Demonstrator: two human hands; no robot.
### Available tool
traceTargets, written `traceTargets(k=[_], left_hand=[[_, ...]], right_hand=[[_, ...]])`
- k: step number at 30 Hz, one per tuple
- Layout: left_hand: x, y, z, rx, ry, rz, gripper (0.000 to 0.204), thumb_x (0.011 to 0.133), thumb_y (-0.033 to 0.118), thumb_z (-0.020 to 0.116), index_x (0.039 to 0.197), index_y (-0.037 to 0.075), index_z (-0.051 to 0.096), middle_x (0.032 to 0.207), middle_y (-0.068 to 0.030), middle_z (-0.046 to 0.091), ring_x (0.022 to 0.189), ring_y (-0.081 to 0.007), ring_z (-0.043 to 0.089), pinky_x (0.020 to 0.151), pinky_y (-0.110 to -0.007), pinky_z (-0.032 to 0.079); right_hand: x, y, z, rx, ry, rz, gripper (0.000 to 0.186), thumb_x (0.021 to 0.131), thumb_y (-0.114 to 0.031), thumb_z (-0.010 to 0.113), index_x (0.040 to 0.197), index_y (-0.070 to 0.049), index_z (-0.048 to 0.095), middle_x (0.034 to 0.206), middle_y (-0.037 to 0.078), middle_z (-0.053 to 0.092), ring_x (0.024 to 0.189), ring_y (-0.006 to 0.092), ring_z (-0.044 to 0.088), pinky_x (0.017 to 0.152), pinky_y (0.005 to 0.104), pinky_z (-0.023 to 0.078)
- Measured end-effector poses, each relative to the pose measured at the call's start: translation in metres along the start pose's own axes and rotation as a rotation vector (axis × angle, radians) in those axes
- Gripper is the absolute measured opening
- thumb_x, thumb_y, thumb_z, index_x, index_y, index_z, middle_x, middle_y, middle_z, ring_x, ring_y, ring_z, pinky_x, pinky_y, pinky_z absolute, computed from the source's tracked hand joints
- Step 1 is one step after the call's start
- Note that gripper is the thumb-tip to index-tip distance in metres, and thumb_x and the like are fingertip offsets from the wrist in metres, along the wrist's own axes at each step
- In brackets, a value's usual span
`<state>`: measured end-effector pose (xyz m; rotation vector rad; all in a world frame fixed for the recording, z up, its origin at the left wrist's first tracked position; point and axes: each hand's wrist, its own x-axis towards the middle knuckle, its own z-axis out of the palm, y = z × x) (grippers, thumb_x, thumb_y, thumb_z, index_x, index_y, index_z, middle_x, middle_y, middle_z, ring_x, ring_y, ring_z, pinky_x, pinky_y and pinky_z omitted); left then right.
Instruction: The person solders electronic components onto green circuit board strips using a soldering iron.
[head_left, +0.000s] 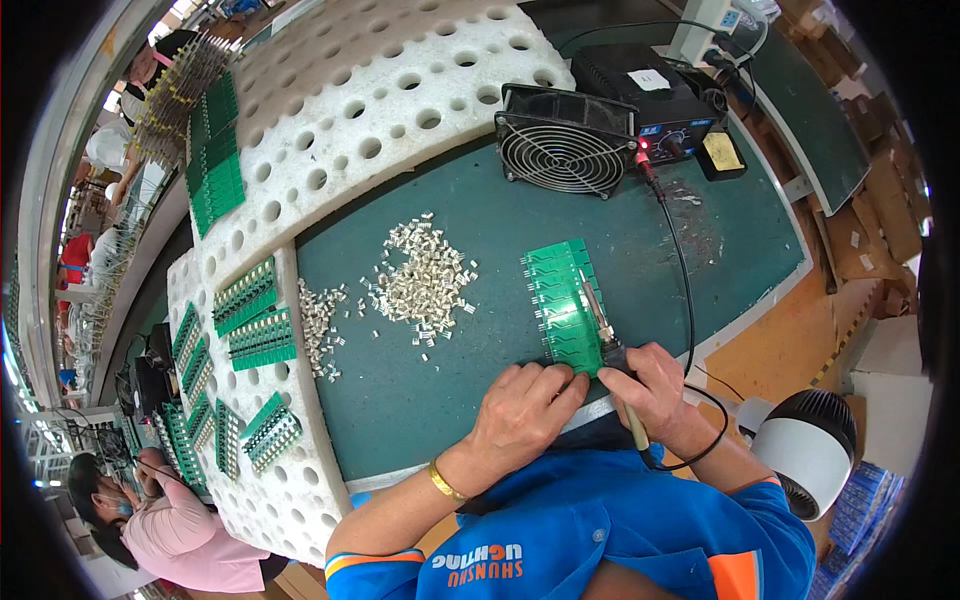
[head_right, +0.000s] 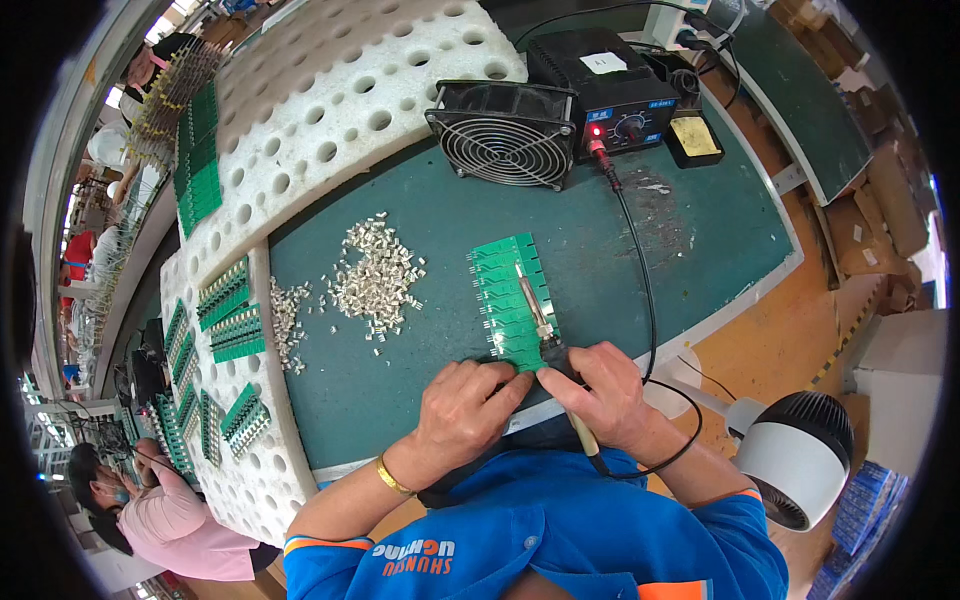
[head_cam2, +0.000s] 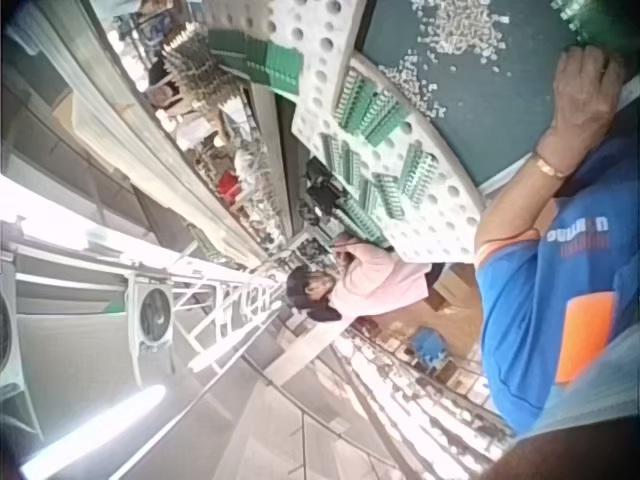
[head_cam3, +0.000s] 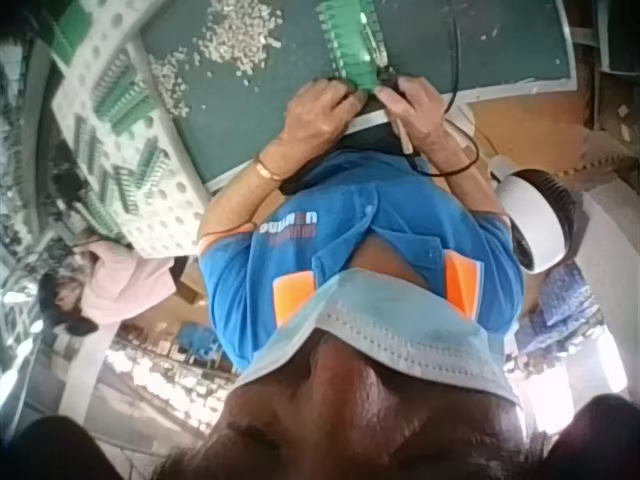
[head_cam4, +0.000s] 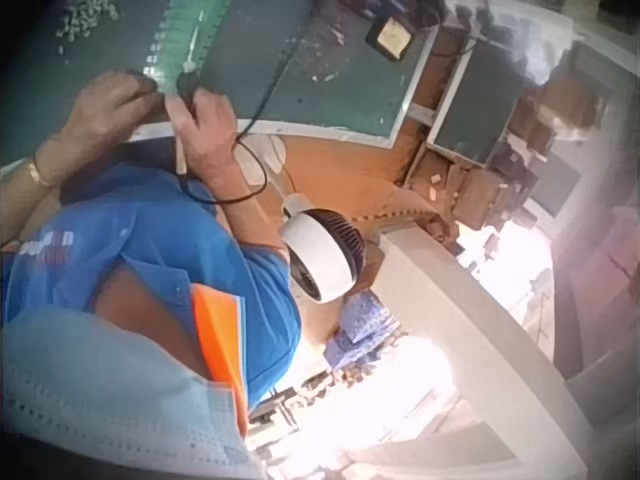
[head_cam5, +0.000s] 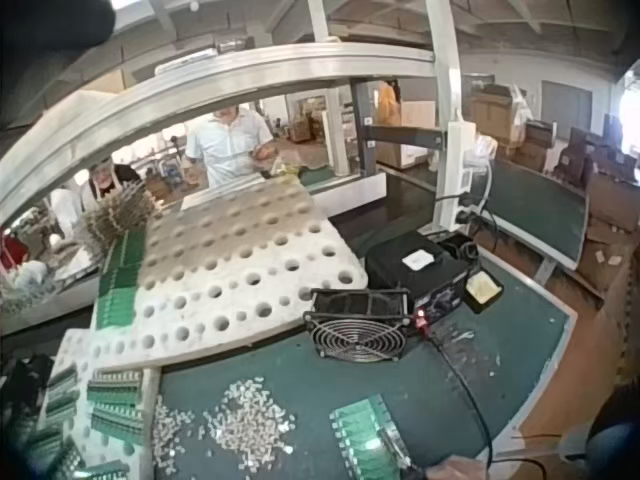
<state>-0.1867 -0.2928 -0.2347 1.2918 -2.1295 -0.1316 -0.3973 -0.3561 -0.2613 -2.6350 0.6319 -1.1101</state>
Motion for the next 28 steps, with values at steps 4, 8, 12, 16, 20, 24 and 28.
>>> traceTargets(k=[4, 8, 12, 16, 20, 24, 28], left_hand=[[-0.0005, -0.0014, 0.0015, -0.023, 0.015, -0.002, 0.029, 0.074, 0.004, 0.070, 0.103, 0.008, 0.072, 0.091, -0.0034, 0.061, 0.069, -0.0185, 0.057, 0.059, -0.033, 0.044], [-0.0008, -0.0017, 0.0013, -0.037, 0.007, -0.004, 0.029, 0.074, 0.004, 0.070, 0.103, 0.008, 0.072, 0.091, -0.0037, 0.062, 0.069, -0.0188, 0.058, 0.059, -0.033, 0.045], [-0.0008, -0.0017, 0.0012, -0.034, 0.009, -0.003, 0.029, 0.074, 0.004, 0.070, 0.103, 0.007, 0.072, 0.091, -0.0039, 0.062, 0.070, -0.0189, 0.058, 0.059, -0.033, 0.045], [-0.0005, -0.0020, 0.0020, -0.050, 0.010, -0.011, 0.027, 0.075, 0.003, 0.070, 0.102, 0.007, 0.071, 0.090, -0.0040, 0.062, 0.069, -0.0191, 0.058, 0.059, -0.033, 0.045], [0.0002, -0.0020, 0.0017, -0.065, 0.015, -0.019, 0.026, 0.076, 0.003, 0.071, 0.101, 0.007, 0.071, 0.089, -0.0037, 0.062, 0.068, -0.0189, 0.058, 0.059, -0.033, 0.045], [0.0003, -0.0018, 0.0020, -0.066, 0.019, -0.023, 0.025, 0.076, 0.003, 0.071, 0.100, 0.007, 0.071, 0.088, -0.0036, 0.062, 0.068, -0.0186, 0.058, 0.058, -0.033, 0.045], [-0.0002, -0.0021, 0.0023, -0.059, 0.014, -0.026, 0.025, 0.076, 0.002, 0.071, 0.100, 0.007, 0.072, 0.090, -0.0036, 0.063, 0.068, -0.0185, 0.057, 0.058, -0.033, 0.045]], right_hand=[[0.0021, -0.0008, 0.0001, -0.001, 0.007, 0.002, 0.046, 0.073, -0.008, 0.071, 0.118, -0.010, 0.062, 0.090, 0.012, 0.056, 0.064, 0.0238, 0.054, 0.054, 0.0352, 0.045], [0.0017, -0.0011, 0.0001, -0.016, 0.013, 0.009, 0.046, 0.073, -0.007, 0.072, 0.118, -0.011, 0.061, 0.090, 0.011, 0.056, 0.064, 0.0234, 0.054, 0.054, 0.0354, 0.044], [0.0042, -0.0025, 0.0017, -0.017, 0.030, 0.015, 0.047, 0.073, -0.003, 0.074, 0.117, -0.012, 0.060, 0.089, 0.011, 0.056, 0.063, 0.0233, 0.054, 0.054, 0.0354, 0.043], [0.0041, -0.0022, 0.0033, -0.025, 0.044, 0.017, 0.048, 0.072, 0.000, 0.075, 0.116, -0.012, 0.060, 0.088, 0.010, 0.056, 0.061, 0.0230, 0.053, 0.053, 0.0351, 0.043], [0.0030, -0.0017, 0.0037, -0.032, 0.046, 0.019, 0.048, 0.072, 0.000, 0.075, 0.116, -0.012, 0.060, 0.088, 0.010, 0.056, 0.061, 0.0228, 0.053, 0.053, 0.0349, 0.043], [0.0026, -0.0019, 0.0039, -0.029, 0.045, 0.021, 0.048, 0.072, 0.000, 0.075, 0.116, -0.012, 0.060, 0.088, 0.010, 0.056, 0.061, 0.0228, 0.054, 0.053, 0.0350, 0.043], [0.0035, -0.0026, 0.0034, -0.027, 0.034, 0.030, 0.050, 0.072, -0.001, 0.076, 0.117, -0.013, 0.060, 0.092, 0.011, 0.056, 0.062, 0.0234, 0.054, 0.053, 0.0359, 0.043]])
